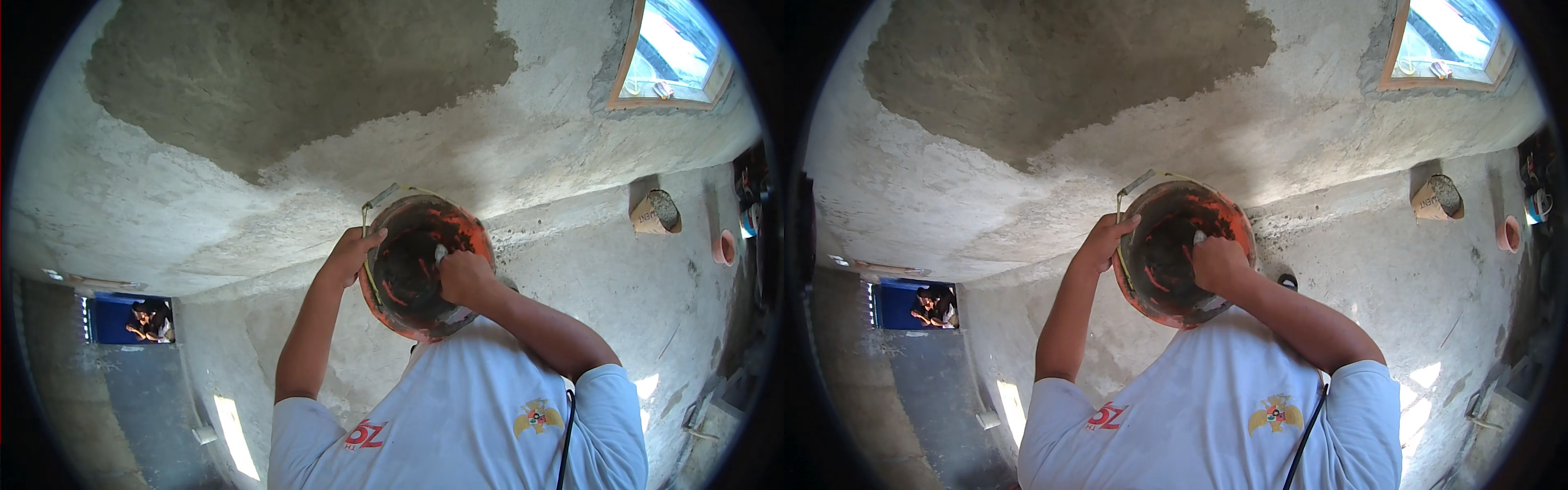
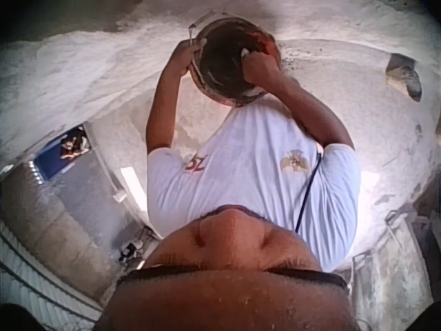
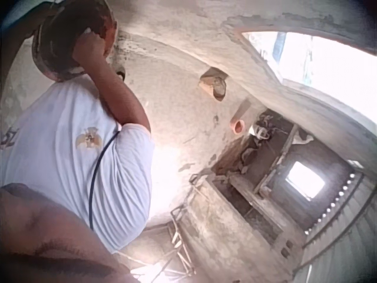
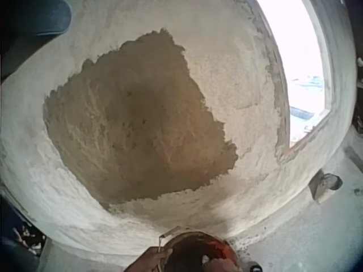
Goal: The person plasters a wall by scooping cement paste from a bucket with a trowel and applying and spreading it onto the wall surface.
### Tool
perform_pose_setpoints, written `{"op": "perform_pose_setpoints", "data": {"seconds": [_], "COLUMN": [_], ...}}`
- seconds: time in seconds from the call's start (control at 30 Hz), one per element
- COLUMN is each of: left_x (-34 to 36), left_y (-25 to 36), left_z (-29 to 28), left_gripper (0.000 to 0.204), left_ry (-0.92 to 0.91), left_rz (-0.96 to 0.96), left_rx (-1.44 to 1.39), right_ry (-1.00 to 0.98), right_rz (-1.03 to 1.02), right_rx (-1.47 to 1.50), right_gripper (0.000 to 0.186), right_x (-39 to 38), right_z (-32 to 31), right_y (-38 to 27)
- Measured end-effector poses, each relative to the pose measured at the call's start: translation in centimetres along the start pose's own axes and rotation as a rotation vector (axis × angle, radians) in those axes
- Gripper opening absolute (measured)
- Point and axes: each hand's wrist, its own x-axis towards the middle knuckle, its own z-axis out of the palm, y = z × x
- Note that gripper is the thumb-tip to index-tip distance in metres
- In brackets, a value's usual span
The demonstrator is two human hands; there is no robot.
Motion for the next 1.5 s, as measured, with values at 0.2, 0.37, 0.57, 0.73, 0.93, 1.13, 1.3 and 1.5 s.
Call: {"op": "perform_pose_setpoints", "data": {"seconds": [0.2, 0.37, 0.57, 0.73, 0.93, 1.13, 1.3, 1.5], "left_x": [0.7, -0.4, -1.2, -1.8, -2.8, -2.8, -3.3, -5.3], "left_y": [-0.2, 0.0, -1.4, -3.3, -3.4, -1.9, -1.5, -2.2], "left_z": [-0.4, -0.4, -1.3, -3.7, -3.5, -2.0, -1.1, -0.2], "left_gripper": [0.032, 0.032, 0.03, 0.033, 0.033, 0.033, 0.025, 0.018], "left_ry": [-0.039, -0.011, 0.011, 0.078, 0.035, 0.025, 0.0, 0.045], "left_rz": [0.115, 0.102, 0.093, -0.021, 0.081, 0.196, 0.205, 0.169], "left_rx": [0.182, 0.291, 0.112, -0.009, -0.005, 0.351, 0.218, 0.15], "right_ry": [-0.035, -0.015, -0.106, -0.218, 0.039, -0.085, -0.15, -0.217], "right_rz": [-0.062, -0.197, -0.457, -0.562, -0.325, -0.398, -0.478, -0.651], "right_rx": [0.017, 0.038, -0.06, -0.167, -0.116, -0.128, -0.084, -0.135], "right_gripper": [0.02, 0.02, 0.02, 0.018, 0.017, 0.02, 0.024, 0.021], "right_x": [-0.3, -0.8, -0.8, -2.1, -0.3, -0.3, -1.3, -2.4], "right_z": [0.8, 1.9, 1.4, -0.4, -1.0, 0.8, 0.3, 0.5], "right_y": [-3.4, -3.5, -3.1, -0.8, 2.1, -1.4, -0.7, 0.9]}}
